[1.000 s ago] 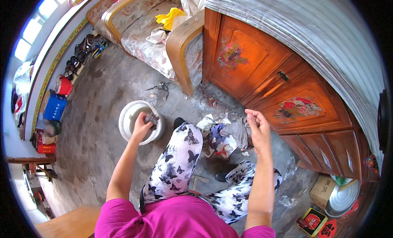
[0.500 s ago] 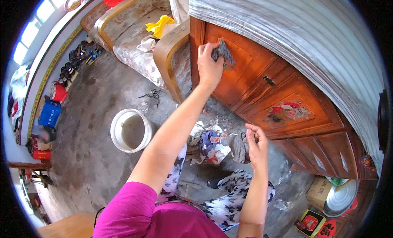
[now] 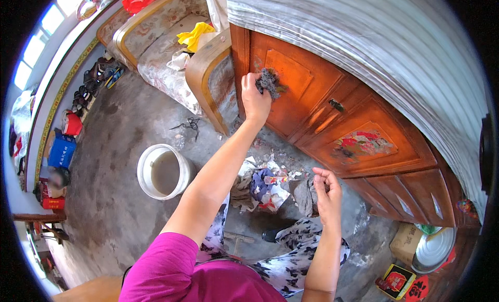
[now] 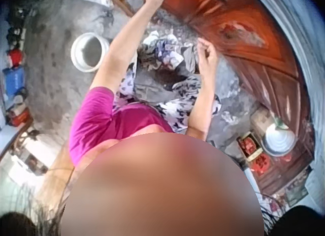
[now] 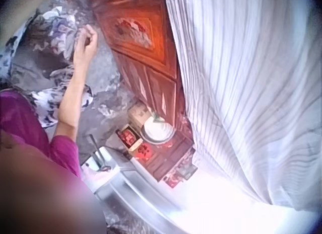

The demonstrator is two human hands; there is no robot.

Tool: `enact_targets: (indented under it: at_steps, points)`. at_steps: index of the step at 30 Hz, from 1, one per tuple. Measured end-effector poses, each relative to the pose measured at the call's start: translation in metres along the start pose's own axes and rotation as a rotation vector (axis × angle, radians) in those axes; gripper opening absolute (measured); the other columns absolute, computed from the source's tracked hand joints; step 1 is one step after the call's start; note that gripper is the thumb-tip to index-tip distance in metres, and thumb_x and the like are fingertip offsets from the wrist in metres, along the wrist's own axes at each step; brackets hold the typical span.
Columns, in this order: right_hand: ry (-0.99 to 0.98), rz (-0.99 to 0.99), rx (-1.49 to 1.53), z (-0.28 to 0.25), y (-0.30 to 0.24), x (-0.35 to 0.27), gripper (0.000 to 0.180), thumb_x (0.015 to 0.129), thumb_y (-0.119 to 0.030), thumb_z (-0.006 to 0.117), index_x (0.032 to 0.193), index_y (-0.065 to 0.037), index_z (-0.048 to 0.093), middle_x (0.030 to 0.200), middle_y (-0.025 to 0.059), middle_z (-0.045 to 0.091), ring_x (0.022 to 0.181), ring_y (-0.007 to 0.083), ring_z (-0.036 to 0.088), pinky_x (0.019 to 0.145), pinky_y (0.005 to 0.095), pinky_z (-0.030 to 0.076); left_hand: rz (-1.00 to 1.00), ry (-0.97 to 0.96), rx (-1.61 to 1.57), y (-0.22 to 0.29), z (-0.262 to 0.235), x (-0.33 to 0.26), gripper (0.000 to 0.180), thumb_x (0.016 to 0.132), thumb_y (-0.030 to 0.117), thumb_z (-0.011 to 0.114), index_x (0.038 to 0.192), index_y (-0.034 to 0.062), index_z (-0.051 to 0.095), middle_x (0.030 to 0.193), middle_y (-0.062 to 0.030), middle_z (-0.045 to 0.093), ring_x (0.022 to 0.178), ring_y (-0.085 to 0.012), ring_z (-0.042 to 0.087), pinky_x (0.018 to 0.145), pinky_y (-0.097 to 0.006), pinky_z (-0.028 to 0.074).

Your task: The person kneels on the floor and scrubs a wooden cabinet door with a steel wool pad, repeatedly dipping it into a bucket of water. They wipe the surface with a cloth and continue scrubbing the same area.

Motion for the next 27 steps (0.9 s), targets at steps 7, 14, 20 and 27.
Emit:
enact_targets:
  at_steps: [7, 14, 20, 27]
  points:
    - [0.006, -0.014, -0.025, 0.021, -0.020, 0.006, 0.029, 0.104, -0.026, 0.070, 0.124, -0.005, 0.070, 0.095, -0.0051, 0.062, 0.089, 0.0053, 0.052, 0.083, 0.0228, 0.041, 0.176, 0.080, -0.047, 0.022, -0.013, 0.044, 0.038, 0.075, -0.011, 0.066, 0.111, 0.0008, 0.059, 0.103, -0.0188, 0.058, 0.106, -0.0417, 0.057, 0.097, -0.046, 0.046]
    - [0.002, 0.011, -0.024, 0.026, -0.002, 0.013, 0.030, 0.104, -0.028, 0.070, 0.123, -0.005, 0.070, 0.096, -0.0048, 0.063, 0.088, 0.0048, 0.052, 0.083, 0.0222, 0.042, 0.028, 0.136, -0.223, -0.002, -0.014, 0.062, 0.038, 0.075, -0.014, 0.063, 0.110, -0.0012, 0.059, 0.107, -0.0206, 0.059, 0.107, -0.0405, 0.059, 0.095, -0.046, 0.047]
    - [-0.031, 0.000, -0.008, 0.047, 0.002, 0.022, 0.032, 0.104, -0.029, 0.070, 0.124, -0.004, 0.069, 0.098, -0.0033, 0.064, 0.090, 0.0058, 0.053, 0.084, 0.0231, 0.043, 0.065, 0.037, 0.026, -0.039, -0.014, 0.052, 0.038, 0.073, -0.010, 0.062, 0.109, 0.0001, 0.061, 0.109, -0.0218, 0.061, 0.109, -0.0449, 0.060, 0.095, -0.048, 0.050]
    - [-0.014, 0.047, -0.024, 0.066, 0.009, 0.027, 0.031, 0.104, -0.027, 0.070, 0.124, -0.004, 0.069, 0.098, -0.0030, 0.065, 0.091, 0.0059, 0.054, 0.085, 0.0229, 0.044, 0.128, 0.123, -0.055, -0.017, -0.032, 0.093, 0.039, 0.070, -0.010, 0.070, 0.106, 0.0010, 0.059, 0.103, -0.0207, 0.061, 0.102, -0.0453, 0.060, 0.086, -0.050, 0.050]
Point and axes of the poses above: each hand's wrist, its own x-axis towards the middle knuckle, its own z-axis out of the palm, y = z × x, the point moved 3 cm from there along x, towards the middle knuckle
